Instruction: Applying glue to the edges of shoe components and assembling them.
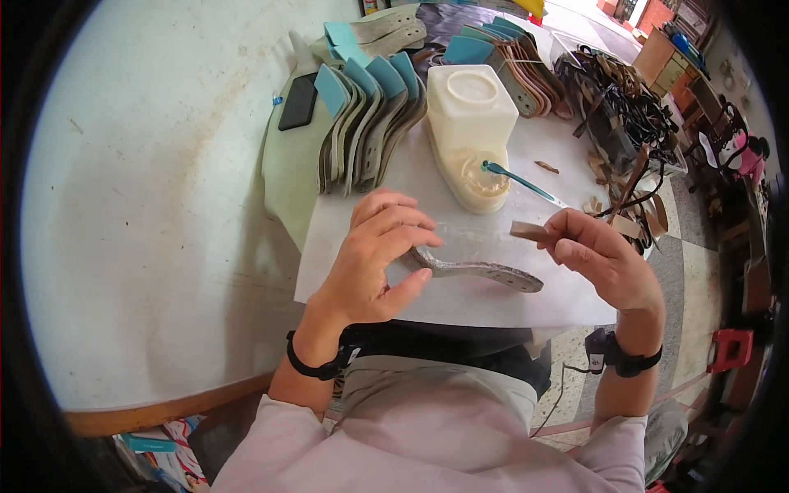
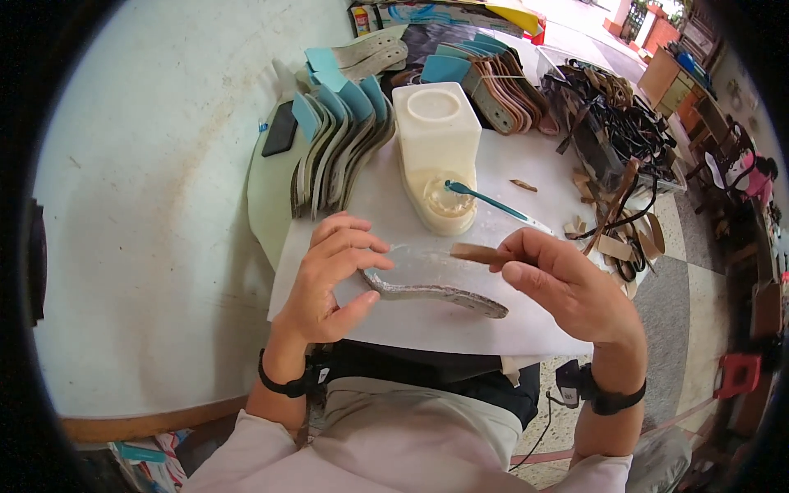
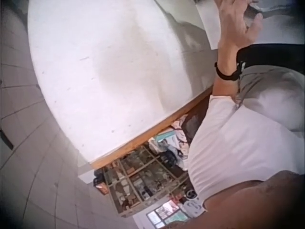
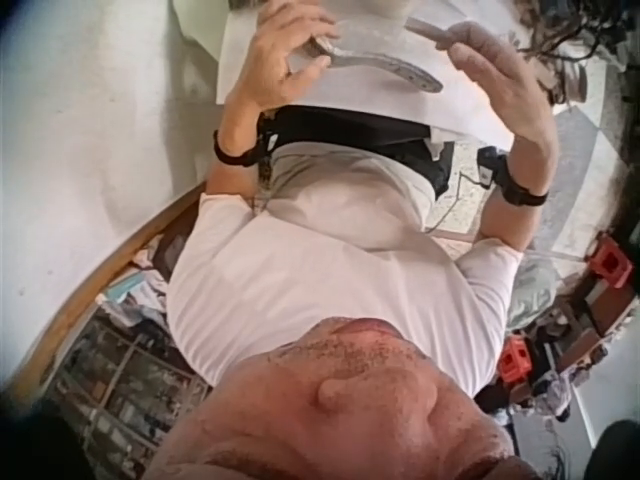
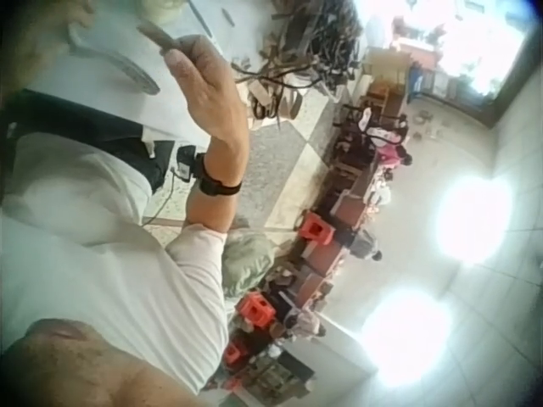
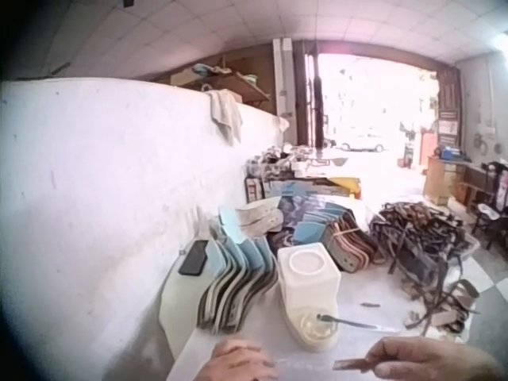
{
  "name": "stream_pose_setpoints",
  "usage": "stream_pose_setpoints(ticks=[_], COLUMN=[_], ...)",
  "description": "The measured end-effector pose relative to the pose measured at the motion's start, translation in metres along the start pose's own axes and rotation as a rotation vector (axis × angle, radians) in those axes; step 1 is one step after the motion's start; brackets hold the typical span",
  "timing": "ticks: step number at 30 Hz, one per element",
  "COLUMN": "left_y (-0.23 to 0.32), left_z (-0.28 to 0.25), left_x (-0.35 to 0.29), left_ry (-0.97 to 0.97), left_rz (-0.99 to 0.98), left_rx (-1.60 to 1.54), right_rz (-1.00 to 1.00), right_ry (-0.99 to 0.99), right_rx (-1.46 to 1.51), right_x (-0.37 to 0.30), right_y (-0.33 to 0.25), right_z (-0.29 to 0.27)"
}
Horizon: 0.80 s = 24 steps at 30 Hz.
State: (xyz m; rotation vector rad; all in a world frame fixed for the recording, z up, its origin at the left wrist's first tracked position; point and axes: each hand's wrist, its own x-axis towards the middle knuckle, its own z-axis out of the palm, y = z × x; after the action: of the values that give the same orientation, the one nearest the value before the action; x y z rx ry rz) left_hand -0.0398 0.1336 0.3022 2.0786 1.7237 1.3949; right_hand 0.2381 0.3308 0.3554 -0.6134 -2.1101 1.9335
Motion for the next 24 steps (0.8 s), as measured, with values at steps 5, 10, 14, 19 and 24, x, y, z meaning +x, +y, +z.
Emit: stream_pose_setpoints(ticks=[5, 10, 14, 19, 24], left_y=[-0.008, -0.001, -0.003, -0.003, 0.002], left_z=[-0.008, -0.011, 0.001, 0.013, 0.014], left_x=[-0.003, -0.004, -0.004, -0.009, -0.006], left_ry=[-0.074, -0.029, 0.059, 0.111, 0.150], left_rz=[0.031, -0.005, 0.008, -0.006, -0.023], left_rx=[-0.047, -0.067, 0.023, 0.070, 0.070], right_rz=[0.163, -0.082, -0.134, -0.070, -0.030], right_ry=[0.138, 0.252, 0.276, 0.259, 0.179], right_rx=[-0.016, -0.261, -0.250, -0.132, -0.234], right_x=[0.000, 0.005, 0.005, 0.017, 0.027], right_y=[-0.014, -0.014, -0.019, -0.023, -0.027], right_z=[0.005, 0.013, 0.012, 0.037, 0.053])
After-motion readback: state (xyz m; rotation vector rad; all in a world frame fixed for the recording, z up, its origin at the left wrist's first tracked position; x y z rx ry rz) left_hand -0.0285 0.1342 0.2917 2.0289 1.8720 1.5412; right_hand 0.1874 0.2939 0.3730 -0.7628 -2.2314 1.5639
